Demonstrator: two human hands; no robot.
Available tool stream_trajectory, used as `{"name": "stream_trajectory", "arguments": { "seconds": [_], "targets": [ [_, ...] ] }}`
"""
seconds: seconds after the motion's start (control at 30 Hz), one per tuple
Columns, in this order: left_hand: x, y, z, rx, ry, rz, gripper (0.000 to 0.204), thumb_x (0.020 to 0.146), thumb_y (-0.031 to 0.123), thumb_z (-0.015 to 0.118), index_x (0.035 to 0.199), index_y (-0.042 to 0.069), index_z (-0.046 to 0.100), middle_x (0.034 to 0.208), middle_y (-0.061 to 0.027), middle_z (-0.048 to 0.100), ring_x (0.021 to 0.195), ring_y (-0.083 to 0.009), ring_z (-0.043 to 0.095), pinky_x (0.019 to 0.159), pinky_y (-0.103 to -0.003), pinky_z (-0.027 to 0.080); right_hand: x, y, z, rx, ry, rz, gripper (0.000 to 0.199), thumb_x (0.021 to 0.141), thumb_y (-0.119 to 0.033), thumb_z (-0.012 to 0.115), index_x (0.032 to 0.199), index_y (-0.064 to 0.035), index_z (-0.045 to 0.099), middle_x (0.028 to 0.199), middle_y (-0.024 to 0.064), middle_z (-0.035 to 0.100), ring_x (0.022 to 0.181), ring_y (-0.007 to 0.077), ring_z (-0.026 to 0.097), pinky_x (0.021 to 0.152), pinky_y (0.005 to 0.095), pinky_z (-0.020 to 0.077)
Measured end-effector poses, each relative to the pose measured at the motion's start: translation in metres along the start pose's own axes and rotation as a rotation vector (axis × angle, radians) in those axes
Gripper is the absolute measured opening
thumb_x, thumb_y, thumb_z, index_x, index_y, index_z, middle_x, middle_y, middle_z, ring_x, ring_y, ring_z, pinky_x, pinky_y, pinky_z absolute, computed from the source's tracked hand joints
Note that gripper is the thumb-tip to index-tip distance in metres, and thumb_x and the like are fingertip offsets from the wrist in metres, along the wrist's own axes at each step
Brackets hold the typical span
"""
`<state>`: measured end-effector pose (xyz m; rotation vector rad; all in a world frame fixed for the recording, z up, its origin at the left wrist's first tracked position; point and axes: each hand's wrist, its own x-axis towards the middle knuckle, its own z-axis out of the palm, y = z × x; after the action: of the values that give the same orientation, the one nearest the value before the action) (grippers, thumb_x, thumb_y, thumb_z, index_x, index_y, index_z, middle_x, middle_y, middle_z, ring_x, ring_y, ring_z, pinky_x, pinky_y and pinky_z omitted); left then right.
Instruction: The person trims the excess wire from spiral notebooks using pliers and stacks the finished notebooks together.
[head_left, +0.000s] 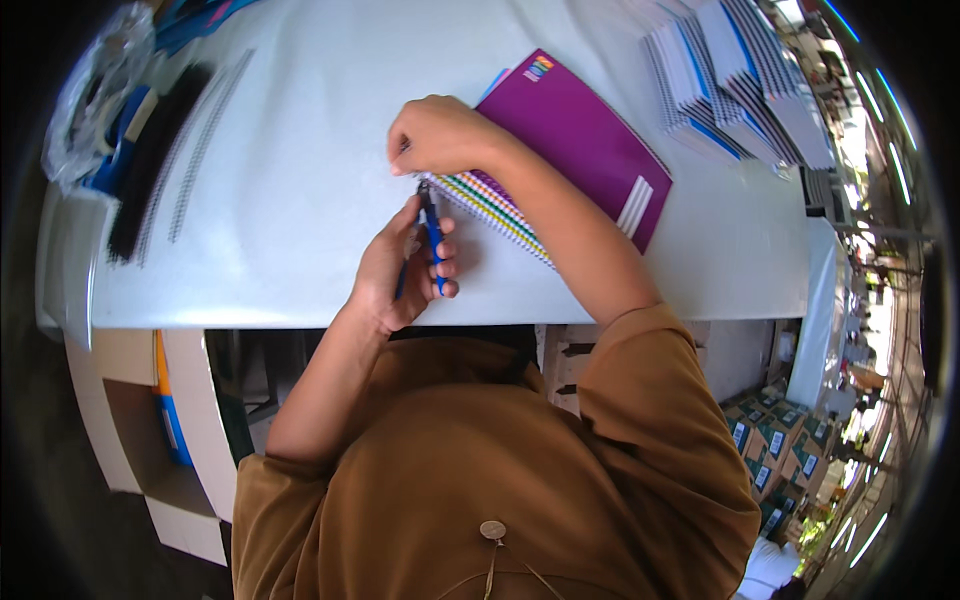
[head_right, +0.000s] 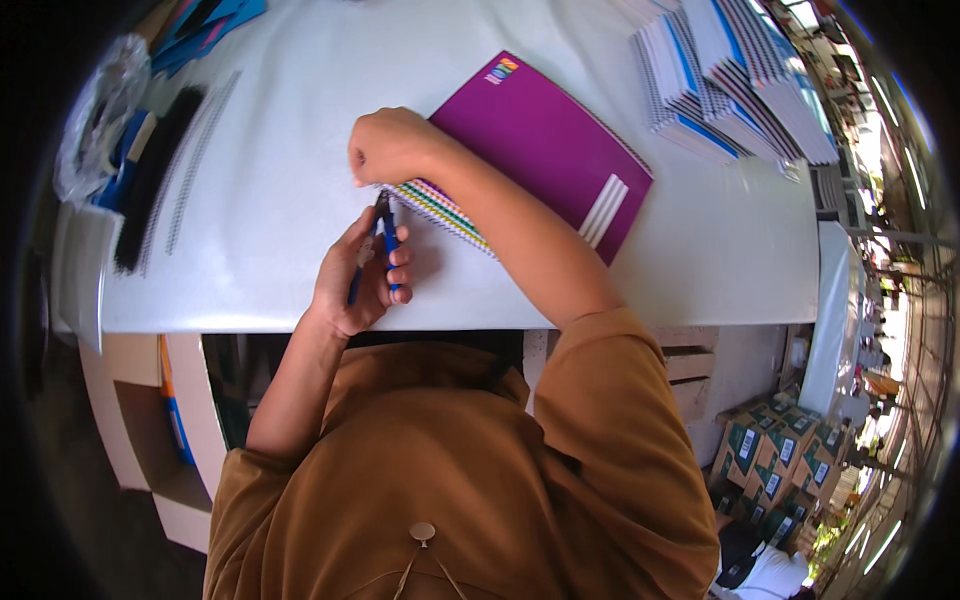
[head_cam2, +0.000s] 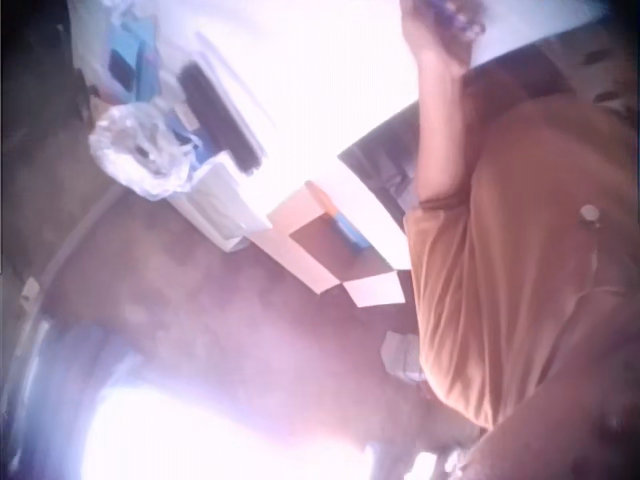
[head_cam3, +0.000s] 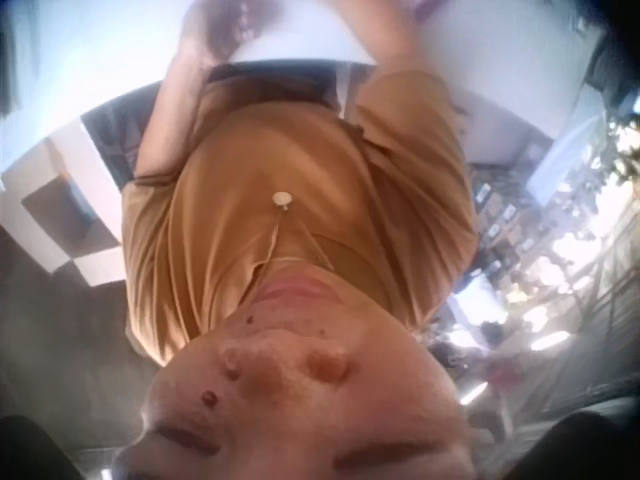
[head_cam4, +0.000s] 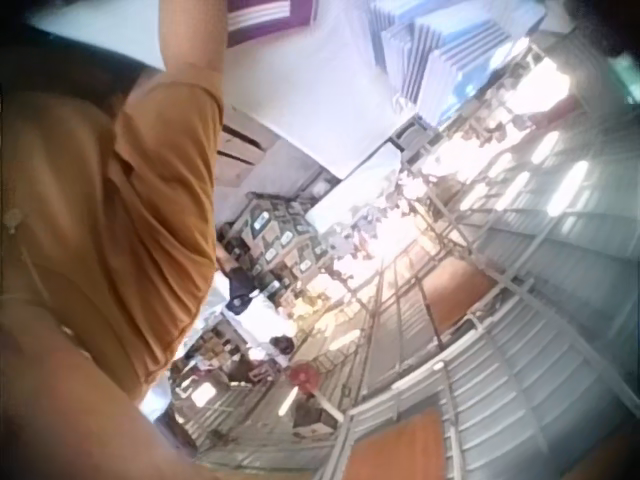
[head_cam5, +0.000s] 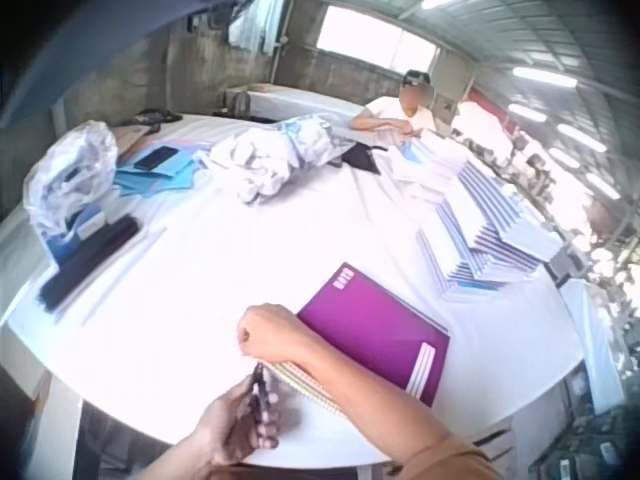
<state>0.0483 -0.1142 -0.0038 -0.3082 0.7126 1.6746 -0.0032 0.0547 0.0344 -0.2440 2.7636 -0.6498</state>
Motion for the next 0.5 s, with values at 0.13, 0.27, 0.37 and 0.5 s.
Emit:
{"name": "stream_trajectory", "arguments": {
  "seconds": [0.13, 0.27, 0.37, 0.5],
  "targets": [
    [-0.005, -0.003, 0.015, 0.053, 0.141, 0.009, 0.046, 0.095, 0.051, 0.032, 0.094, 0.010, 0.052, 0.072, -0.0010, 0.045, 0.062, -0.0141, 0.041, 0.056, -0.030, 0.039, -0.002, -0.007, -0.003, 0.036, -0.011, 0.048, 0.019, 0.072, -0.019, 0.069, 0.085, -0.0058, 0.071, 0.085, 0.0124, 0.069, 0.081, 0.0258, 0.066, 0.076, 0.0340, 0.0501],
    [-0.002, -0.003, 0.001, 0.038, -0.012, 0.023, 0.047, 0.096, 0.051, 0.031, 0.094, 0.009, 0.050, 0.072, -0.0018, 0.044, 0.060, -0.0145, 0.041, 0.056, -0.031, 0.040, -0.002, -0.012, -0.005, 0.047, -0.042, 0.114, 0.019, 0.073, -0.019, 0.069, 0.086, -0.0051, 0.071, 0.088, 0.0122, 0.069, 0.082, 0.0252, 0.066, 0.078, 0.0338, 0.0500],
    [-0.003, -0.004, 0.011, 0.072, 0.034, 0.024, 0.046, 0.096, 0.051, 0.031, 0.093, 0.009, 0.050, 0.071, -0.0015, 0.043, 0.059, -0.0141, 0.041, 0.054, -0.030, 0.038, -0.003, -0.011, -0.006, 0.057, -0.034, 0.116, 0.019, 0.073, -0.019, 0.069, 0.086, -0.0046, 0.071, 0.087, 0.0124, 0.069, 0.082, 0.0252, 0.066, 0.078, 0.0338, 0.0501],
    [0.002, -0.004, -0.004, 0.054, 0.042, 0.008, 0.046, 0.096, 0.051, 0.031, 0.093, 0.009, 0.049, 0.071, -0.0024, 0.045, 0.060, -0.0153, 0.043, 0.056, -0.032, 0.041, -0.001, -0.007, -0.004, 0.058, -0.036, 0.094, 0.018, 0.074, -0.019, 0.069, 0.085, -0.0047, 0.071, 0.086, 0.0124, 0.069, 0.081, 0.0254, 0.066, 0.077, 0.0336, 0.0503]
  ]
}}
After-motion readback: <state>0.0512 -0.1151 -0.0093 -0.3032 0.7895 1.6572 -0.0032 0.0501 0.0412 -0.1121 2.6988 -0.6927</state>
